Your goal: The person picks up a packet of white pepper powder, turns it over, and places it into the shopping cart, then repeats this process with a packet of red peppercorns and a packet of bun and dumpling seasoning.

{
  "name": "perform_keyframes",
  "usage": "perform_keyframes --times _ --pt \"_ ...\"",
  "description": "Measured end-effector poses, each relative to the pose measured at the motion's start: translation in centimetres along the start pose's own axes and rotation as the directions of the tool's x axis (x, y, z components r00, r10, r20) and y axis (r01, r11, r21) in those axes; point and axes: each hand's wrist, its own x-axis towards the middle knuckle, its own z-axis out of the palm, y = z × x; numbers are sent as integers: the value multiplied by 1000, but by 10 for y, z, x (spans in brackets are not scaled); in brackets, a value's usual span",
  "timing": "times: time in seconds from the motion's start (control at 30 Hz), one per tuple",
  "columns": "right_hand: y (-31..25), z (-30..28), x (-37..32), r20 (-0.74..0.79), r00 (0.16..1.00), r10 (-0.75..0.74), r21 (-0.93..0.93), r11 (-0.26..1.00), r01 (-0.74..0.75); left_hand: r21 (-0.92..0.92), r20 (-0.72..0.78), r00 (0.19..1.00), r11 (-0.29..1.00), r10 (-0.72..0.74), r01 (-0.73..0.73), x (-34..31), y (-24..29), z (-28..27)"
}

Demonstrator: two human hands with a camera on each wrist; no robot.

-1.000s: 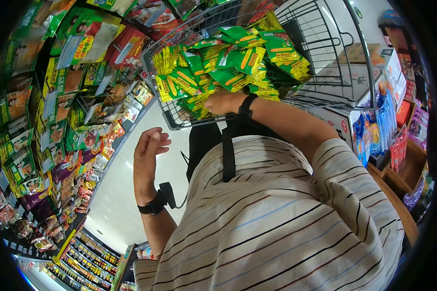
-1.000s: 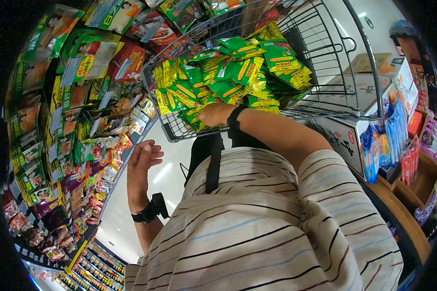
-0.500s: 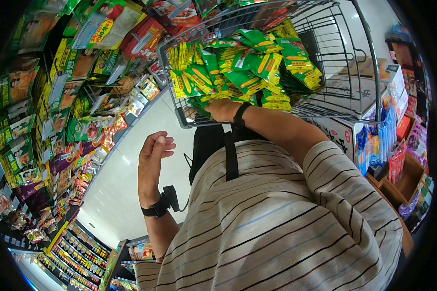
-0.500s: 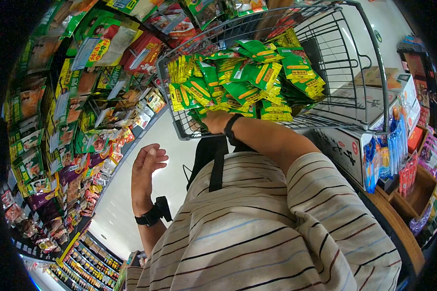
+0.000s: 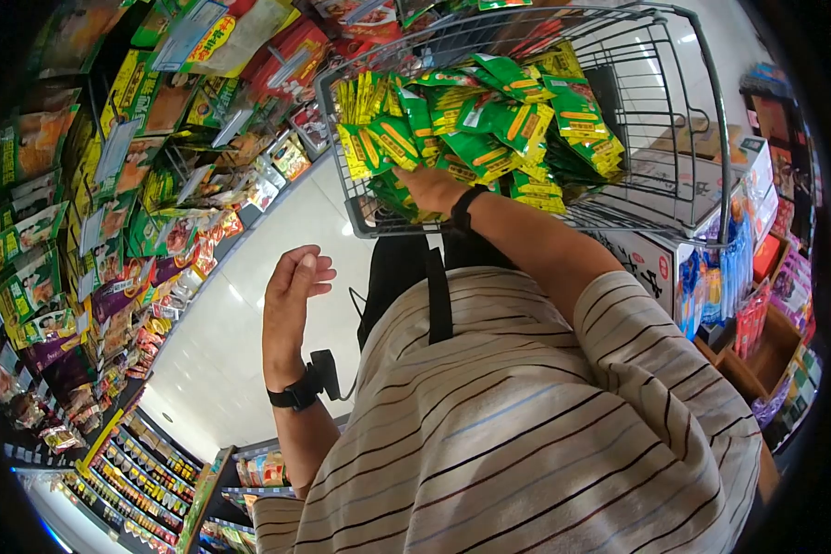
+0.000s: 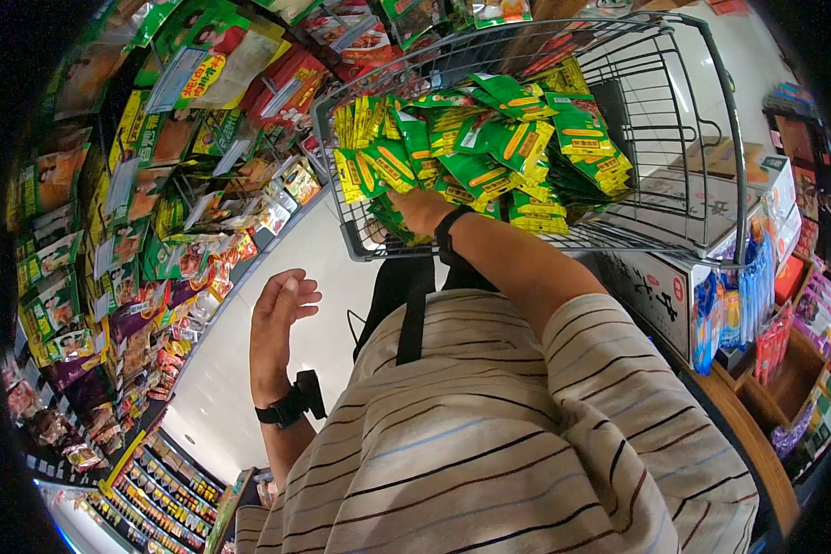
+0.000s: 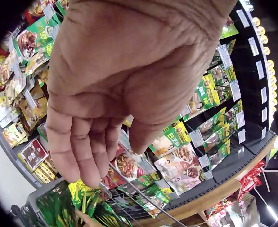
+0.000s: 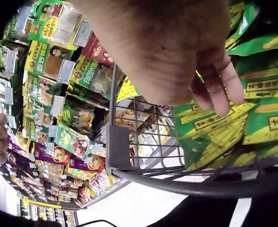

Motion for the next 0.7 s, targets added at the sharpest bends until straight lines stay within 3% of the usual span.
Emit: perform_keyframes --times 0.13,0.23,0.43,0.63,0.7 --pt "26 22 20 -214 973 -89 16 995 94 -20 -7 1000 1000 -13 12 1 -2 -1" --pt "19 7 13 -155 988 27 75 997 -16 -34 -14 1000 999 -23 23 1 -6 -4" --pt "18 13 13 -201 980 6 39 999 2 -50 -25 999 998 -49 47 2 -12 -8" --pt "8 25 25 -58 998 -17 -196 981 5 -50 -27 998 997 -59 58 5 -15 -12" --pt "4 32 28 -96 994 -57 -284 958 27 -43 -28 998 997 -63 62 4 -12 -12"
